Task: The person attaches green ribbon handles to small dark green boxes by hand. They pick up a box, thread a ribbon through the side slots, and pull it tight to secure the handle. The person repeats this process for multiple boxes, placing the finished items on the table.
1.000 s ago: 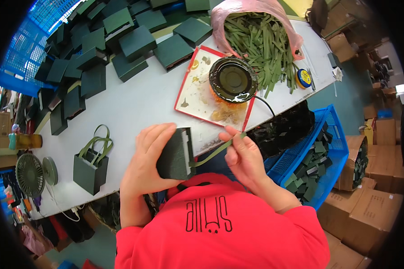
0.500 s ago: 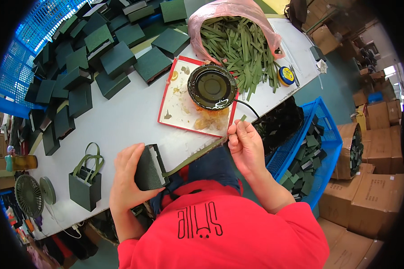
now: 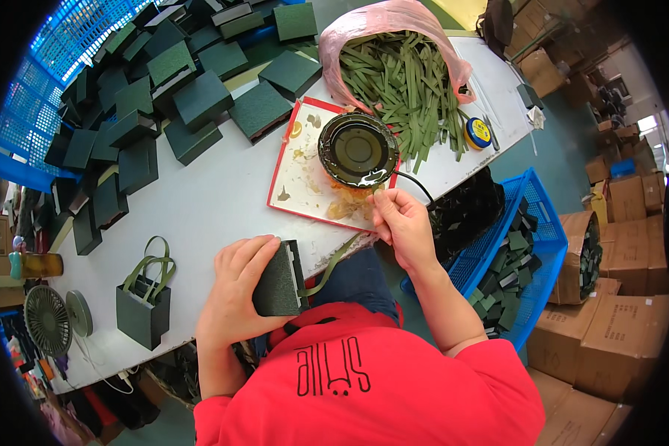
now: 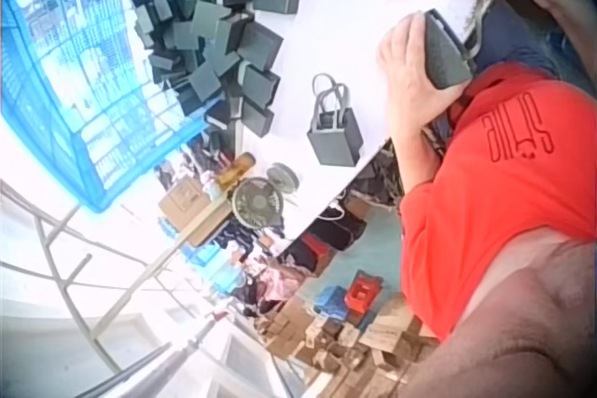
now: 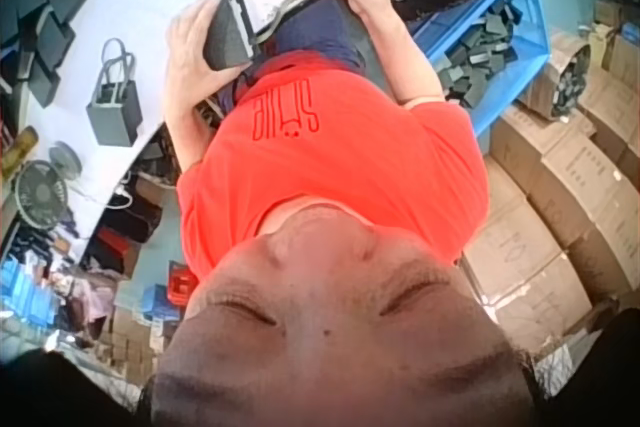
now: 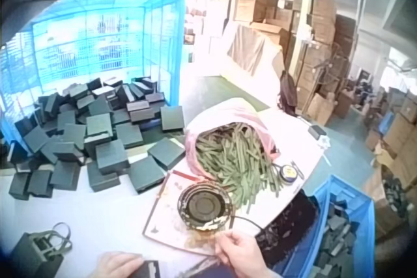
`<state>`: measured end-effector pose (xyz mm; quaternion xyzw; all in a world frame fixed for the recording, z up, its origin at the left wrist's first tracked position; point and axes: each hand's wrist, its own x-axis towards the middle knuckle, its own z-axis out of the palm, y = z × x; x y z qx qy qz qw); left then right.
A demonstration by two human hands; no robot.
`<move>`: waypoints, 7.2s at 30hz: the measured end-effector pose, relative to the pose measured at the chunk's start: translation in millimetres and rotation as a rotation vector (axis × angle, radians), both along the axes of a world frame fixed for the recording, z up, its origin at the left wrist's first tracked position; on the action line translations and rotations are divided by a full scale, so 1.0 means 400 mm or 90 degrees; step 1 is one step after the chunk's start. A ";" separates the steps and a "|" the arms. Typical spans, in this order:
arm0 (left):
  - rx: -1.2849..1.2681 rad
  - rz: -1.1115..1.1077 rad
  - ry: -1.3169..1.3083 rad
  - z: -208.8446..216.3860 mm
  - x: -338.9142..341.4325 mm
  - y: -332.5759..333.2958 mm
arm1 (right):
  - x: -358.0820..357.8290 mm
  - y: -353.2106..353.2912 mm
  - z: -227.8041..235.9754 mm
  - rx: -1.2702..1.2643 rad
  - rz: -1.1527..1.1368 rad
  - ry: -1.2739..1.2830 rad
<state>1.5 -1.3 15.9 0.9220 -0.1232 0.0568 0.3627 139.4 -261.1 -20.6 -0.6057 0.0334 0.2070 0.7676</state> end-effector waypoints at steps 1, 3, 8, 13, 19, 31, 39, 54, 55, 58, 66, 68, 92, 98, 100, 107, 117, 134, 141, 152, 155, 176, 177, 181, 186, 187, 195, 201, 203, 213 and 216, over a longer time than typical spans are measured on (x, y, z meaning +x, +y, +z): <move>0.001 -0.002 0.000 0.000 0.001 -0.001 | 0.002 0.000 -0.001 0.001 -0.008 0.001; 0.002 0.000 -0.002 0.000 0.001 -0.003 | 0.005 0.001 -0.005 0.002 -0.023 0.002; 0.002 0.000 0.001 -0.004 0.003 -0.003 | 0.012 0.008 -0.005 0.010 -0.033 0.014; 0.001 0.002 0.001 -0.006 0.003 -0.004 | 0.019 0.013 -0.016 0.007 -0.046 0.011; 0.003 0.003 0.006 -0.006 0.001 -0.003 | 0.022 0.013 -0.023 0.011 -0.054 0.022; 0.001 0.008 0.005 -0.006 0.000 0.002 | 0.005 -0.004 -0.009 0.032 -0.075 0.006; -0.002 -0.010 -0.003 -0.004 0.007 -0.004 | 0.026 0.010 -0.002 -0.008 -0.063 -0.004; -0.086 -0.016 -0.009 -0.012 0.013 0.003 | -0.070 0.013 0.048 -0.022 0.092 0.001; -0.107 -0.020 -0.011 -0.012 0.023 0.005 | -0.082 0.023 0.057 -0.031 0.146 -0.002; -0.155 -0.047 -0.032 -0.014 0.027 0.008 | -0.109 0.042 0.073 -0.039 0.281 -0.006; -0.194 -0.095 -0.025 -0.011 0.036 0.012 | -0.098 0.084 0.064 -0.060 0.340 0.023; -0.189 -0.102 -0.026 -0.007 0.036 0.011 | -0.091 0.082 0.065 -0.067 0.349 0.019; -0.131 -0.067 -0.048 -0.007 0.025 0.019 | -0.060 0.056 0.068 -0.031 0.340 0.016; -0.115 -0.058 -0.079 -0.003 0.025 0.028 | -0.075 0.027 0.033 -0.167 0.036 -0.142; -0.095 -0.057 -0.083 0.002 0.026 0.021 | -0.097 0.047 0.046 -0.135 0.083 -0.162; -0.020 -0.103 -0.071 0.030 0.031 0.007 | -0.105 0.086 0.062 -0.205 0.255 -0.294; 0.075 -0.155 -0.044 0.060 0.040 -0.023 | -0.109 0.087 0.053 -0.233 0.313 -0.264; 0.214 0.367 0.127 -0.035 -0.035 0.090 | -0.108 -0.031 0.065 -0.143 0.098 -0.143; 0.142 0.446 0.222 -0.046 -0.054 0.149 | -0.046 -0.141 0.060 -0.132 -0.086 -0.140; -0.037 0.539 0.190 -0.105 -0.046 0.178 | 0.014 -0.232 0.144 -0.152 -0.117 -0.296; -0.040 0.524 0.086 -0.086 -0.038 0.159 | 0.031 -0.294 0.251 -0.181 -0.217 -0.459; 0.224 0.129 0.060 0.006 0.069 -0.014 | 0.026 -0.282 0.115 -0.156 0.047 -0.331; 0.232 0.133 0.076 0.007 0.072 -0.017 | 0.036 -0.287 0.112 -0.136 0.035 -0.264; 0.281 0.217 0.110 -0.008 0.065 -0.018 | 0.093 -0.291 0.107 -0.135 -0.004 -0.241; 0.339 0.275 0.160 -0.024 0.062 -0.020 | 0.108 -0.286 0.110 -0.144 -0.022 -0.278; 0.323 0.274 0.150 -0.028 0.060 -0.021 | 0.114 -0.285 0.109 -0.134 -0.015 -0.284; 0.277 0.298 0.120 -0.057 0.076 -0.013 | 0.191 -0.150 0.333 -0.134 0.228 -0.521; 0.340 0.328 0.113 -0.072 0.075 -0.021 | 0.417 -0.026 0.445 -0.199 0.147 -0.713; 0.347 0.337 0.114 -0.083 0.075 -0.020 | 0.433 -0.041 0.474 -0.200 0.187 -0.671; 0.357 0.347 0.132 -0.081 0.076 -0.019 | 0.304 -0.302 0.232 -0.211 0.211 -0.514; 0.344 0.346 0.117 -0.085 0.074 -0.011 | 0.285 -0.370 0.117 -0.204 0.141 -0.370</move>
